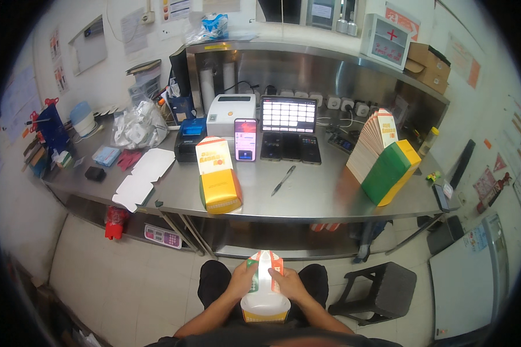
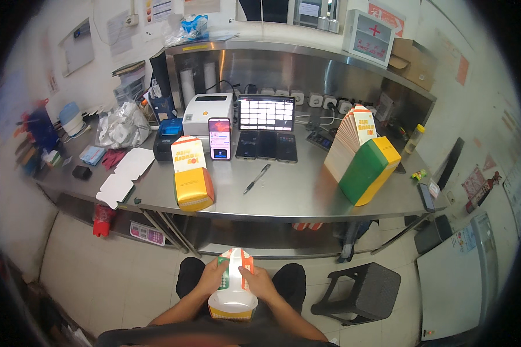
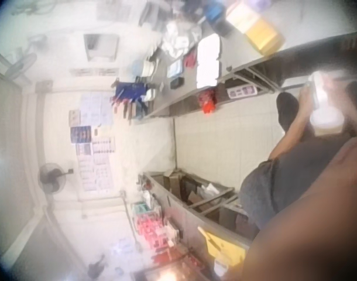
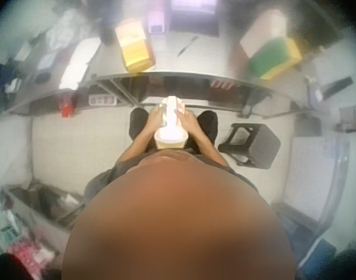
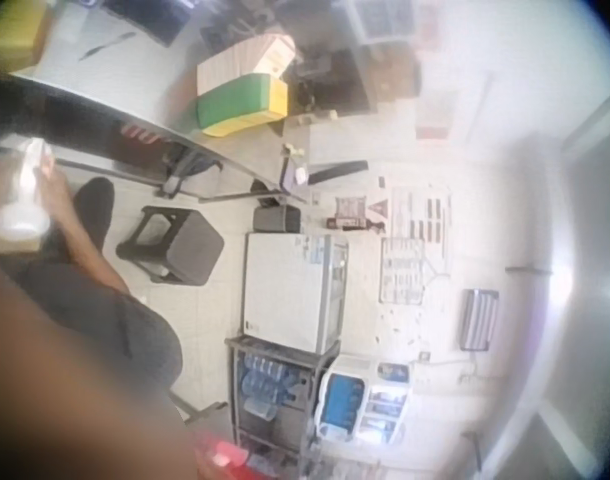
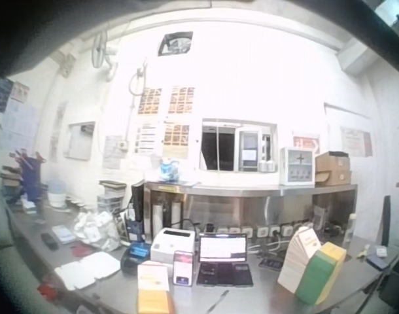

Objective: The person folds flat paperboard blanks into small rectangular boxes. They fold the side flaps, tuck tabs into slots, and close the top flaps. The person repeats this process for multiple boxes, placing each completed box on the metal counter.

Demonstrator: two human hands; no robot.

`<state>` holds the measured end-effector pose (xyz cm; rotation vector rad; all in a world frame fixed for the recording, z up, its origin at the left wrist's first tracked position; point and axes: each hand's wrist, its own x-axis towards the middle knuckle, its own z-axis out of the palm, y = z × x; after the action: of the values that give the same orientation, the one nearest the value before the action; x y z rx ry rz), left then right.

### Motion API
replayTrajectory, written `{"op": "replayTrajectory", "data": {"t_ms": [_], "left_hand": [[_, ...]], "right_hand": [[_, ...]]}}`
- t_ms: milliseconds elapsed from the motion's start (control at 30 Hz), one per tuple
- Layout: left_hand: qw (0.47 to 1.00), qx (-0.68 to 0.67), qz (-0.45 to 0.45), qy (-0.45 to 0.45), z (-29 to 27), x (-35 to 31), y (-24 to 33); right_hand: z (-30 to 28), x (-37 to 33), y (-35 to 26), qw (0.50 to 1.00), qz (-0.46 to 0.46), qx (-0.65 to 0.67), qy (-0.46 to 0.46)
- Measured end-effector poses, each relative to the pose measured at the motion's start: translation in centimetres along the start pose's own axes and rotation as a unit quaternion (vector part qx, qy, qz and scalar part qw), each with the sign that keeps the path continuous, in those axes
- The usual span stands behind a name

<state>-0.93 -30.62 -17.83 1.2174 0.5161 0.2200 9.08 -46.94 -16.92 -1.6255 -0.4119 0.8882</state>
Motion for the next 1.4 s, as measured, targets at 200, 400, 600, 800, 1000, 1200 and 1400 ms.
{"op": "replayTrajectory", "data": {"t_ms": [200,400,600,800,1000,1200,1400], "left_hand": [[0.995,-0.009,-0.061,-0.075,-0.2,-0.5,0.7],[0.992,0.018,-0.088,-0.091,-0.3,-1.1,1.6],[0.992,0.078,-0.03,-0.089,-0.1,-1.1,0.8],[0.972,0.206,-0.03,-0.111,-1.1,-0.5,-1.1],[0.969,0.205,-0.018,-0.138,-1.9,-0.9,-2.1],[0.976,0.188,-0.035,-0.103,-1.2,-2.8,-1.5],[0.979,0.195,-0.023,-0.056,-0.9,-4.1,-1.9]], "right_hand": [[0.0,0.0,0.6,1.0,0.009,0.0,0.026],[0.1,0.1,1.1,1.0,0.004,-0.024,0.02],[0.2,0.3,1.3,0.999,-0.002,-0.001,0.036],[-0.3,0.4,1.1,0.998,-0.011,-0.012,0.061],[-0.5,0.0,2.0,0.995,0.0,-0.086,0.057],[-0.2,-0.3,2.4,0.994,-0.008,-0.094,0.051],[-0.2,-0.9,1.2,0.989,0.004,-0.146,0.031]]}}
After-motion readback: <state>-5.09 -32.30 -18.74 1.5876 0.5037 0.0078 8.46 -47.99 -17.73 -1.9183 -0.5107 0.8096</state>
